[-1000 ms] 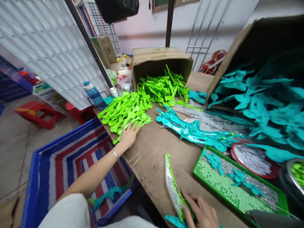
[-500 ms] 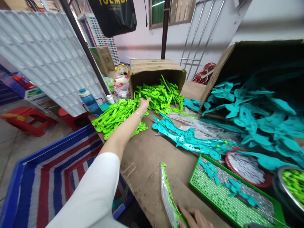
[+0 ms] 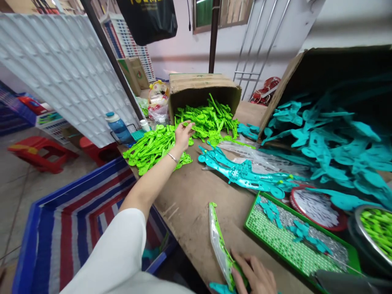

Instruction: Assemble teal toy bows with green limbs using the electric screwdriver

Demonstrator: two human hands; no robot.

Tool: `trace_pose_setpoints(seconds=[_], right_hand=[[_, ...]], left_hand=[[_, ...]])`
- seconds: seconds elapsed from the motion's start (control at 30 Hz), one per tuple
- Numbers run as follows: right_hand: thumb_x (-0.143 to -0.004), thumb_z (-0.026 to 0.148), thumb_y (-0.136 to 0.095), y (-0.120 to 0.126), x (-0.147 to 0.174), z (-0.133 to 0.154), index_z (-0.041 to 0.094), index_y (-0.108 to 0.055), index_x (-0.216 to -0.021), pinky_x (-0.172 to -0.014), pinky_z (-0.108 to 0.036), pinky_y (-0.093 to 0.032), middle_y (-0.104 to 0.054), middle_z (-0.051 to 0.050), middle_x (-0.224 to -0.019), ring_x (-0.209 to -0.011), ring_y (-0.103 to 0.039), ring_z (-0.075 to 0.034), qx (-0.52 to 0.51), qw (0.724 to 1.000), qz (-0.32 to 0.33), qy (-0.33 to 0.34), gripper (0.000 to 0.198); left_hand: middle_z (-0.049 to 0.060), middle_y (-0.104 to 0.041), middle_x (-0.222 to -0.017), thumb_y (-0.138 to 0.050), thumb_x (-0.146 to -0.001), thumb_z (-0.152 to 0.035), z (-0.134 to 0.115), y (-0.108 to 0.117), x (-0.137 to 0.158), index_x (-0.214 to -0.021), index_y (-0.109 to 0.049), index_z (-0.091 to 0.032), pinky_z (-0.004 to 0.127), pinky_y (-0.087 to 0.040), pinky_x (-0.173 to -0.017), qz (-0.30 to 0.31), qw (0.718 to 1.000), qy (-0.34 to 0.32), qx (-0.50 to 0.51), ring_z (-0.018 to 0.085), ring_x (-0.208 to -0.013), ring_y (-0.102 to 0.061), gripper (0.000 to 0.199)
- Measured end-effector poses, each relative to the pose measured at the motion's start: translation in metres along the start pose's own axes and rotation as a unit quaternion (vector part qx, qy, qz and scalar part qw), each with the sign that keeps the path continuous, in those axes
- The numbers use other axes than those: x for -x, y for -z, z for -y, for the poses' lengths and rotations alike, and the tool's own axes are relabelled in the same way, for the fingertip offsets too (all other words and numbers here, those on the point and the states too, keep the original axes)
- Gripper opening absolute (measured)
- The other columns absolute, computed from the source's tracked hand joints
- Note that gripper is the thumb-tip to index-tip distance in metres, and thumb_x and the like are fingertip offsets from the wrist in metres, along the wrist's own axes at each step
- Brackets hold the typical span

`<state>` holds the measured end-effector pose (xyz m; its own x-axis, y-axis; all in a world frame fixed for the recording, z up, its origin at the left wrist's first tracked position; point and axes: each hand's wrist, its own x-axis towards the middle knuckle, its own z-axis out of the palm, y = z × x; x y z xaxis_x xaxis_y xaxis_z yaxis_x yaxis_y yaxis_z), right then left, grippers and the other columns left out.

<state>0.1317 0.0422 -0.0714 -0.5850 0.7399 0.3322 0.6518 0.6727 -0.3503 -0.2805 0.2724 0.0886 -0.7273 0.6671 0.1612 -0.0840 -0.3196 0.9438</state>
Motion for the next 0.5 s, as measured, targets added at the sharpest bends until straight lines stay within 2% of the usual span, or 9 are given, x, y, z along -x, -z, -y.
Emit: trace_pose_setpoints(seconds=[0.03, 0.1, 0.13, 0.2, 0.27, 0.37, 0.5], right_hand=[[-0.099, 0.05, -0.049, 0.008, -0.003, 0.003, 0.029, -0.068, -0.125, -0.075, -0.032, -0.051, -0.071, -0.006, -0.101, -0.089, -0.07, -0.019, -0.007, 1.0, 0.02, 0.019, 0.039], [-0.101, 0.045, -0.046, 0.022, -0.009, 0.01, 0.027, -0.068, -0.126, -0.078, -0.034, -0.05, -0.071, -0.008, -0.103, -0.093, -0.068, -0.02, -0.008, 0.999, 0.033, 0.006, 0.038], [-0.103, 0.043, -0.044, 0.028, -0.012, 0.015, 0.025, -0.068, -0.126, -0.08, -0.035, -0.049, -0.07, -0.008, -0.102, -0.094, -0.068, -0.021, -0.005, 0.999, 0.037, -0.009, 0.038], [-0.104, 0.041, -0.041, 0.036, -0.018, 0.023, 0.023, -0.067, -0.128, -0.081, -0.036, -0.047, -0.069, -0.009, -0.1, -0.094, -0.067, -0.022, -0.007, 0.997, 0.073, -0.021, 0.04], [-0.104, 0.04, -0.041, 0.04, -0.022, 0.028, 0.02, -0.066, -0.129, -0.082, -0.038, -0.046, -0.069, -0.011, -0.102, -0.095, -0.066, -0.023, -0.013, 0.994, 0.107, -0.037, 0.041], [-0.103, 0.038, -0.044, 0.042, -0.025, 0.033, 0.018, -0.065, -0.132, -0.087, -0.043, -0.045, -0.068, -0.012, -0.102, -0.098, -0.065, -0.026, -0.022, 0.988, 0.141, -0.06, 0.041], [-0.1, 0.036, -0.048, 0.056, -0.031, 0.033, 0.015, -0.063, -0.134, -0.09, -0.047, -0.047, -0.068, -0.012, -0.102, -0.1, -0.065, -0.028, -0.095, 0.979, 0.145, -0.11, 0.042]], left_hand=[[0.004, -0.074, -0.104, -0.068, -0.09, -0.021, -0.007, 0.011, 0.01, -0.107, -0.062, -0.02, 0.026, -0.056, -0.085, -0.005, 1.0, -0.006, 0.005, 0.013, -0.092, -0.071, 0.019], [0.0, -0.072, -0.109, -0.067, -0.092, -0.027, -0.02, 0.036, 0.033, -0.116, -0.06, -0.025, 0.021, -0.054, -0.086, -0.019, 0.999, -0.024, 0.013, 0.011, -0.1, -0.07, 0.025], [-0.001, -0.071, -0.109, -0.066, -0.092, -0.029, -0.025, 0.048, 0.045, -0.119, -0.059, -0.026, 0.021, -0.055, -0.084, -0.016, 0.998, -0.064, 0.018, 0.011, -0.1, -0.07, 0.028], [-0.002, -0.071, -0.105, -0.067, -0.092, -0.031, -0.032, 0.07, 0.071, -0.121, -0.059, -0.028, 0.02, -0.056, -0.081, 0.006, 0.994, -0.109, 0.012, 0.011, -0.099, -0.071, 0.031], [-0.002, -0.072, -0.095, -0.073, -0.087, -0.032, -0.034, 0.087, 0.1, -0.116, -0.062, -0.027, 0.018, -0.057, -0.072, 0.02, 0.995, -0.102, 0.001, 0.012, -0.089, -0.072, 0.031], [-0.002, -0.073, -0.086, -0.081, -0.08, -0.032, -0.031, 0.103, 0.149, -0.108, -0.065, -0.025, 0.018, -0.058, -0.062, 0.081, 0.997, -0.013, -0.008, 0.013, -0.076, -0.073, 0.033], [-0.002, -0.074, -0.084, -0.087, -0.073, -0.033, -0.022, 0.11, 0.208, -0.107, -0.066, -0.022, 0.016, -0.057, -0.054, 0.172, 0.977, 0.12, 0.036, 0.011, -0.064, -0.072, 0.041]])
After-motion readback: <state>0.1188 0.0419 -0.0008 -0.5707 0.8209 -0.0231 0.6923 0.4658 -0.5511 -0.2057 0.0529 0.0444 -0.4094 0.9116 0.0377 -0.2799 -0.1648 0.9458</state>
